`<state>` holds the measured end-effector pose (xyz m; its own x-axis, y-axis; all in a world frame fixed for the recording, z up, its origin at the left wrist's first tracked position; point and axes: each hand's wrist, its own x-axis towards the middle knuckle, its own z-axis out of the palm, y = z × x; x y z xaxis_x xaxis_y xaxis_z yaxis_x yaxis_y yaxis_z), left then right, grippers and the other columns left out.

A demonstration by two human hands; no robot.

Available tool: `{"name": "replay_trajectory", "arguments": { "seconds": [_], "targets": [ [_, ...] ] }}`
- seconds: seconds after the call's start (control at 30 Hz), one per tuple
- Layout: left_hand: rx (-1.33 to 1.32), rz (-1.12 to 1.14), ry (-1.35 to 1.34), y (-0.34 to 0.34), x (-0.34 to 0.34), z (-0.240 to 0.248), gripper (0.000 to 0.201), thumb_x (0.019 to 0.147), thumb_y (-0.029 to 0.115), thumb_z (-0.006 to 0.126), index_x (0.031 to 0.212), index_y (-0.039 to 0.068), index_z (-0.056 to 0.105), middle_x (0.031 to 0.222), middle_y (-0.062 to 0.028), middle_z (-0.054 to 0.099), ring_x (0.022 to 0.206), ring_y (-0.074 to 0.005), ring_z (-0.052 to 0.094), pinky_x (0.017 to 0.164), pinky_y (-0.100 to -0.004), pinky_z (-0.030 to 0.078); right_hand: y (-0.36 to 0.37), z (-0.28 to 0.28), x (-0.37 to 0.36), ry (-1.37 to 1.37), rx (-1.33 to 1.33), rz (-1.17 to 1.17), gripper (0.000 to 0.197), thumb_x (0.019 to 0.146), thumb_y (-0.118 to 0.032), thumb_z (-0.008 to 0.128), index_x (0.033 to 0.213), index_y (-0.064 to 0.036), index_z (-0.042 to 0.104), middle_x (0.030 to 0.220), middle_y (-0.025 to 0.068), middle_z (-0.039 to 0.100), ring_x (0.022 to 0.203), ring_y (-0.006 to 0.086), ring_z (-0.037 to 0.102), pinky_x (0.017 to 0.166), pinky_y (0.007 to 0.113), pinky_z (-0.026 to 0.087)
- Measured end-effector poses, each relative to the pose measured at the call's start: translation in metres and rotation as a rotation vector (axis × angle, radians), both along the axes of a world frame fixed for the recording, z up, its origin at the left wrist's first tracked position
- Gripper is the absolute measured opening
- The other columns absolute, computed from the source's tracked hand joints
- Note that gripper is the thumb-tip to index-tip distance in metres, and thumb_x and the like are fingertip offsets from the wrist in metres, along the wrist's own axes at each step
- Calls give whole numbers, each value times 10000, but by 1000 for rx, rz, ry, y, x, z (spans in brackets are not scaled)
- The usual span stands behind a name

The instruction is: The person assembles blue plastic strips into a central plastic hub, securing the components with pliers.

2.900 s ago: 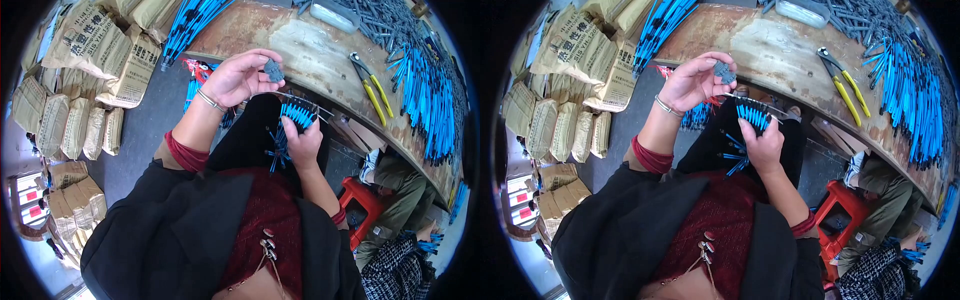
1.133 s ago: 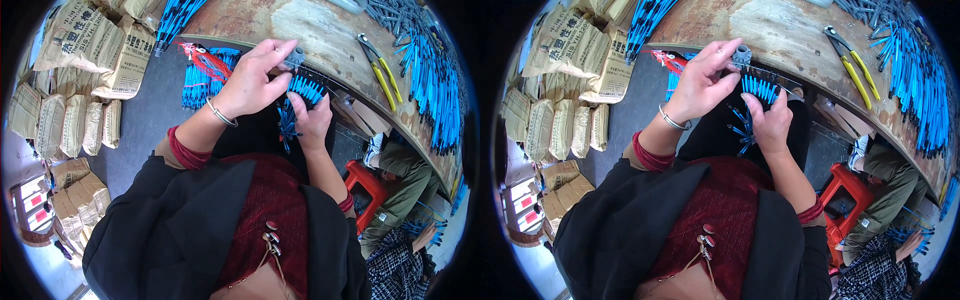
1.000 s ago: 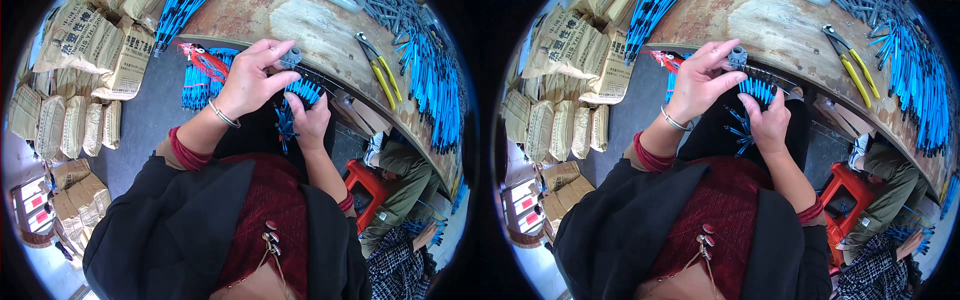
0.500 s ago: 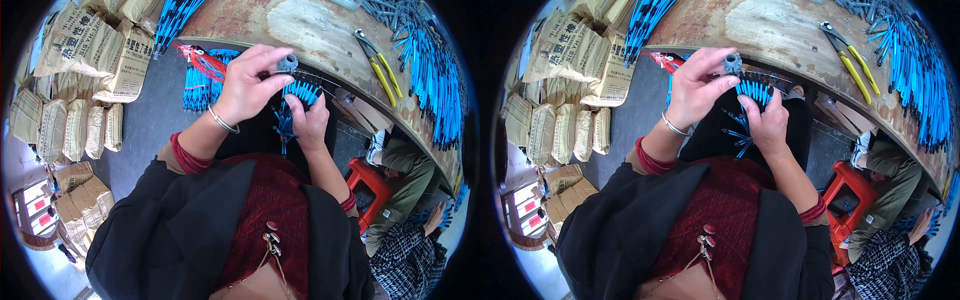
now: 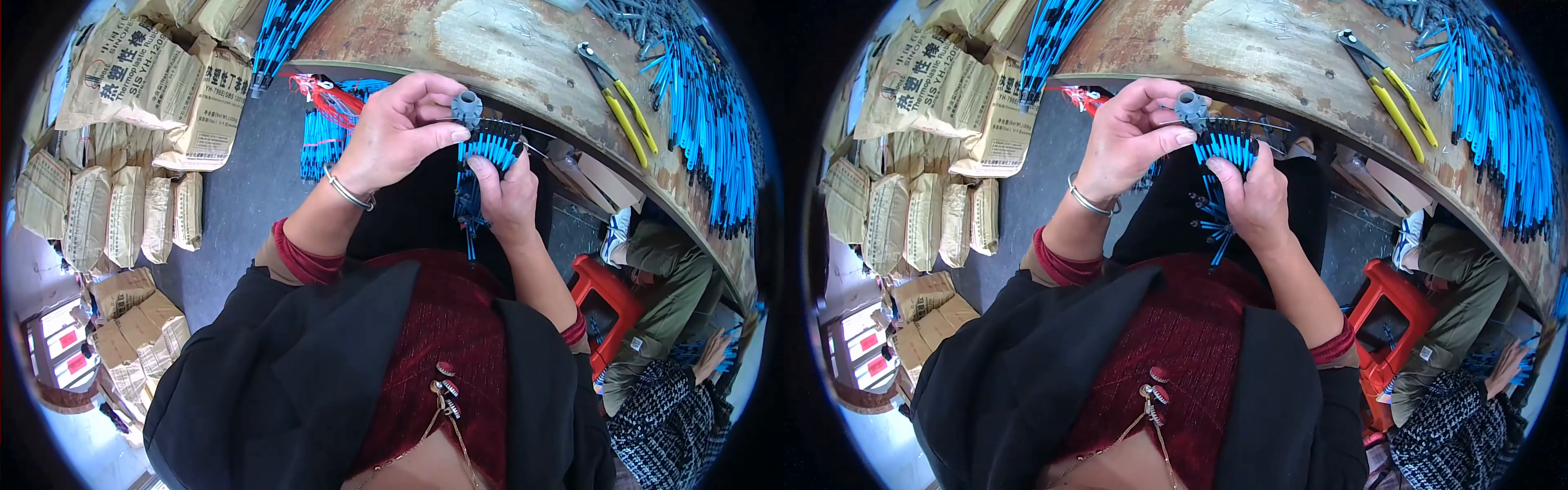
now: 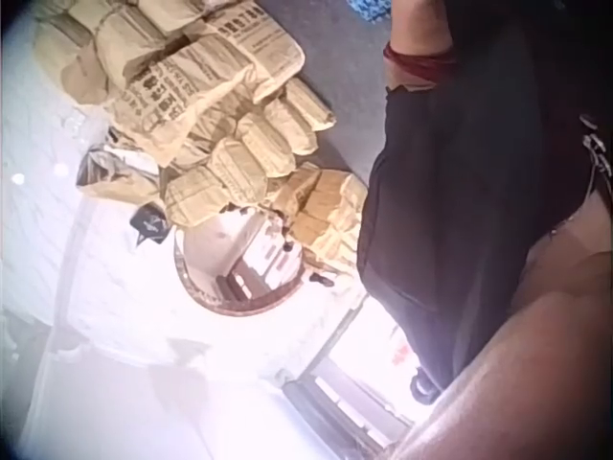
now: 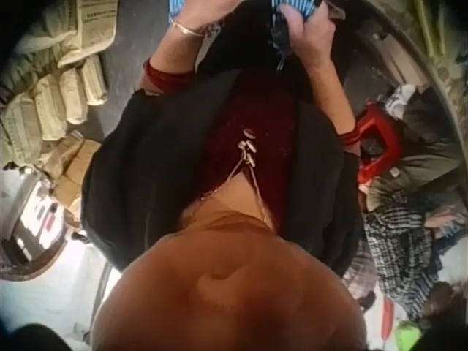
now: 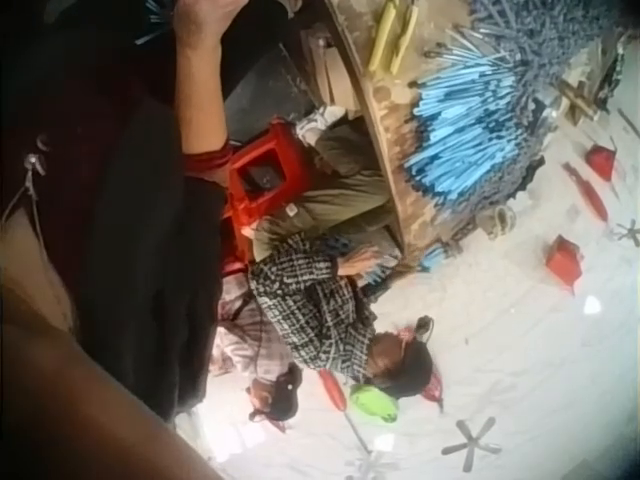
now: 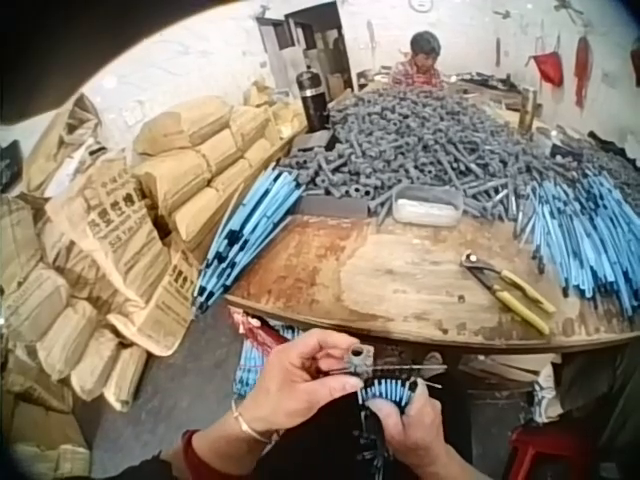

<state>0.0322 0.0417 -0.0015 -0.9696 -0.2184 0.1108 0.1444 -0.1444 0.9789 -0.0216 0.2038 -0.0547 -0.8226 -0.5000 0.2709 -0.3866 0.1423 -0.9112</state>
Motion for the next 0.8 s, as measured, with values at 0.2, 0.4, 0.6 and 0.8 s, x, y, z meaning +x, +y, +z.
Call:
{"name": "replay_trajectory", "arguments": {
  "seconds": [0.2, 0.4, 0.6, 0.8],
  "targets": [
    [-163, 16, 10, -4, -2, 6, 358, 750, -36, 674, 1089, -24, 560, 957, -70, 648, 879, -104, 611, 769, -235, 498, -1, -8, 1, 124, 148, -37, 244, 826, -182, 620, 991, -23, 536, 789, 145, 630, 672, 311, 629, 624, 347, 493],
    [-307, 42, -48, -4, -3, 8, 397, 742, -68, 670, 1114, -12, 544, 979, -72, 640, 888, -125, 618, 784, -245, 511, -5, -1, 0, 89, 210, -36, 263, 823, -179, 615, 992, -7, 510, 753, 156, 616, 626, 368, 607, 581, 400, 481],
    [-228, 190, -21, 10, -2, -3, 338, 745, -33, 678, 1071, -8, 588, 910, -58, 654, 850, -89, 609, 747, -228, 497, -4, 4, -9, 104, 178, -7, 251, 842, -192, 593, 984, -5, 504, 719, 165, 604, 664, 368, 608, 605, 414, 473],
    [-96, 110, -2, 1, 3, -5, 331, 745, -27, 680, 1064, -9, 594, 904, -52, 653, 849, -88, 607, 748, -226, 494, 3, 11, -13, 0, 235, 123, 271, 892, -262, 514, 992, -11, 504, 752, 180, 606, 746, 364, 612, 666, 404, 471]
  ]
}}
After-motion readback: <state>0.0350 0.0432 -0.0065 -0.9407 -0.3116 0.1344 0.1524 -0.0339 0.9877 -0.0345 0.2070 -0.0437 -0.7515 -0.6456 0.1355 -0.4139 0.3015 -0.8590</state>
